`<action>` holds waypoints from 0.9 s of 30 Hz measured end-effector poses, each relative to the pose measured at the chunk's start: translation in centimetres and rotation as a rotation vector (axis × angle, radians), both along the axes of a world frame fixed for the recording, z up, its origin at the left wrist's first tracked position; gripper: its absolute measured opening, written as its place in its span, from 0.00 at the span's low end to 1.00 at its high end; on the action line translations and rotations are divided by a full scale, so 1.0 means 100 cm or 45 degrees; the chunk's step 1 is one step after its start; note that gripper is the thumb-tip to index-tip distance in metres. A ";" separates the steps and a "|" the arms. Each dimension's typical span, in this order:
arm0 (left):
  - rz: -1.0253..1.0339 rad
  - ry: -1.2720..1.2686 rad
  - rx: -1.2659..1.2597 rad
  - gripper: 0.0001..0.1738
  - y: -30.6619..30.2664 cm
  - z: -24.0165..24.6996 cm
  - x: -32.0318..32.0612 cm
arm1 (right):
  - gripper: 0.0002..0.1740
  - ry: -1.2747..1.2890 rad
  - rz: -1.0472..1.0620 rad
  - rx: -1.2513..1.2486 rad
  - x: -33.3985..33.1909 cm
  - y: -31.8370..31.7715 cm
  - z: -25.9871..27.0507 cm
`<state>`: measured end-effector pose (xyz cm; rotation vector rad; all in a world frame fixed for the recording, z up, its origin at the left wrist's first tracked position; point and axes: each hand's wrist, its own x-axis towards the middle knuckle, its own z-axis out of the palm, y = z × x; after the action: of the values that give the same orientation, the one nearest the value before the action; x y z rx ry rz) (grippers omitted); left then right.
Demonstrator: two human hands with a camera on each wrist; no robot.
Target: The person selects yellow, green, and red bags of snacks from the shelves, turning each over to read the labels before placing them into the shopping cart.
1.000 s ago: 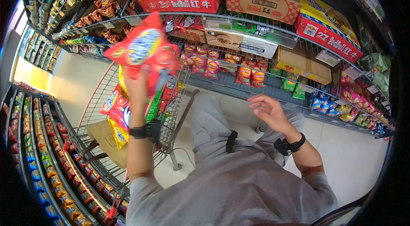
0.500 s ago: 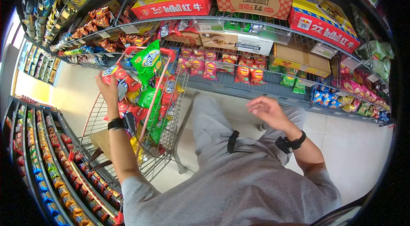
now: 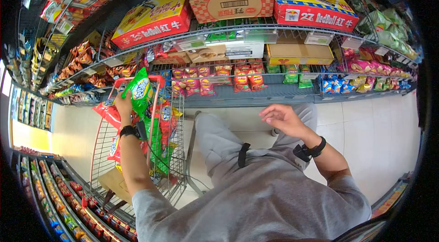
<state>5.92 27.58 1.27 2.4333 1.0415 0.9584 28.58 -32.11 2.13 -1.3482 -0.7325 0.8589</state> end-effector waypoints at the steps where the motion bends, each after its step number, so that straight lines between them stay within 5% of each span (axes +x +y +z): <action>1: 0.022 -0.011 -0.015 0.20 -0.007 0.003 0.000 | 0.12 0.012 -0.015 -0.012 0.001 -0.003 -0.001; 5: 0.157 -0.173 0.034 0.16 -0.045 0.051 0.002 | 0.12 0.012 -0.032 -0.010 0.004 -0.008 -0.014; 7: -0.028 -0.504 -0.140 0.14 -0.100 0.095 0.010 | 0.12 0.050 0.014 -0.016 0.005 -0.006 -0.019; 9: -0.075 -0.335 0.143 0.14 -0.119 0.117 -0.001 | 0.13 0.038 0.024 0.024 0.004 0.001 -0.025; 12: -0.265 -0.511 0.170 0.12 -0.167 0.139 -0.004 | 0.18 -0.032 0.066 0.089 0.000 0.014 -0.021; 18: -0.985 -0.556 -0.349 0.11 -0.282 0.112 0.037 | 0.43 -0.261 0.042 0.102 -0.009 0.024 0.010; 22: -1.009 -0.435 -0.731 0.08 -0.341 0.079 0.062 | 0.59 -0.130 0.237 0.191 -0.014 0.014 0.013; 27: -0.853 -0.432 -0.854 0.09 -0.374 0.052 0.088 | 0.61 -0.182 0.235 0.079 -0.023 -0.001 -0.012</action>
<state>14.76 -9.87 6.51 1.7676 0.2974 0.6150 26.23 -32.24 0.95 -1.3101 -0.9994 0.8835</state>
